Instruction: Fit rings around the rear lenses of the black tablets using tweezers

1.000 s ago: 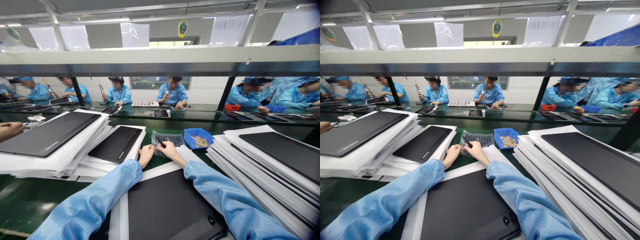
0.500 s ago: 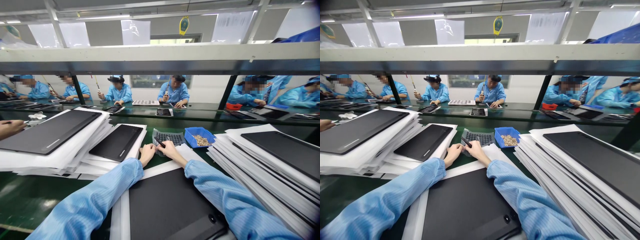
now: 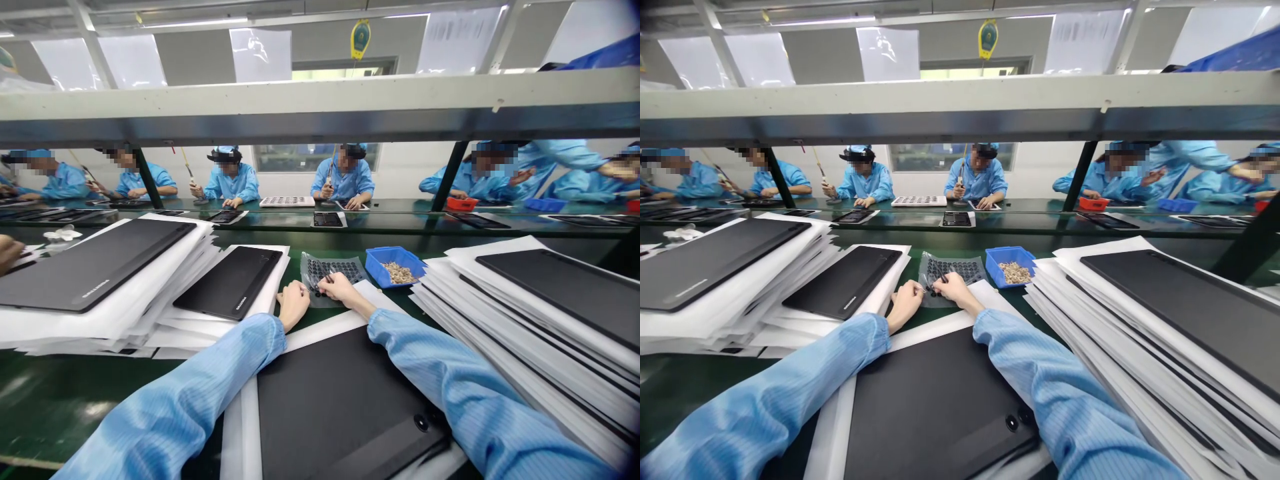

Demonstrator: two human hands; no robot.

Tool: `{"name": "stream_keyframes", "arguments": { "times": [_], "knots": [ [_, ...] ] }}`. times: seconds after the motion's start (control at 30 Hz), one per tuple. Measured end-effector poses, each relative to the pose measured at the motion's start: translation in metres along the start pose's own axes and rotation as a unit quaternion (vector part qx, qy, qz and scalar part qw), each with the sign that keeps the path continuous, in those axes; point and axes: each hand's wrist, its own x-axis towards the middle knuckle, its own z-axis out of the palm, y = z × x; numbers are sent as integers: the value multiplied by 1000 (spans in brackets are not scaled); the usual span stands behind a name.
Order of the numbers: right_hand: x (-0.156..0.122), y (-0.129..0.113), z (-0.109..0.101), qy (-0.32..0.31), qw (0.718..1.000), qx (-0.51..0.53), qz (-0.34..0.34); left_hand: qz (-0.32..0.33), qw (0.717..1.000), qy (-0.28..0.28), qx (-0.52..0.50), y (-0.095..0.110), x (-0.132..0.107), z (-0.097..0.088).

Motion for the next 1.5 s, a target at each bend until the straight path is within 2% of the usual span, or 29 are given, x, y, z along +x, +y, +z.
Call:
{"name": "stream_keyframes", "arguments": {
  "times": [0.1, 0.23, 0.37, 0.47, 0.57, 0.7, 0.77, 0.83, 0.93, 1.03, 1.07, 1.13, 1.17, 1.27, 1.33, 1.4, 1.5],
  "knots": [
    [-1, -2, -4, -22, 999, 48, 11, -16, 999, 27, 35, 2, -2, 2],
    [-6, -16, -11, -43, 995, 85, 9, -5, 997, 38, 63, 4, -5, 3],
    [-14, -38, -28, -37, 993, 111, -12, 47, 996, 26, 76, 5, -7, 3],
    [-28, -58, -50, -14, 992, 120, -30, 91, 992, 9, 89, 6, -8, 3],
    [-57, -79, -75, 20, 993, 109, -33, 116, 988, 1, 104, 8, -10, 3],
    [-123, -95, -96, 59, 997, 1, -59, 144, 982, 2, 124, 11, -14, 2],
    [-160, -91, -97, 63, 995, -53, -53, 154, 980, 6, 130, 11, -15, 2],
    [-194, -78, -91, 64, 995, -71, -26, 153, 980, 6, 131, 11, -14, 1],
    [-235, -48, -78, 64, 996, -42, 36, 132, 983, 15, 125, 16, -15, -7],
    [-261, -24, -66, 67, 992, 11, 111, 151, 984, 17, 96, 37, -27, -25],
    [-267, -19, -63, 72, 988, 31, 135, 196, 979, 4, 63, 46, -36, -32],
    [-274, -13, -60, 89, 979, 69, 170, 303, 949, -78, 33, 65, -59, -42],
    [-276, -12, -59, 100, 975, 83, 181, 355, 926, -124, 21, 72, -74, -45],
    [-278, -10, -58, 127, 967, 106, 194, 493, 829, -263, -25, 82, -115, -39],
    [-277, -8, -58, 136, 963, 121, 199, 524, 790, -317, -29, 80, -132, -27],
    [-276, -6, -59, 132, 960, 140, 206, 524, 785, -331, -21, 75, -138, -15],
    [-275, -5, -59, 118, 957, 156, 214, 523, 788, -324, -16, 68, -137, -5]
  ]
}}
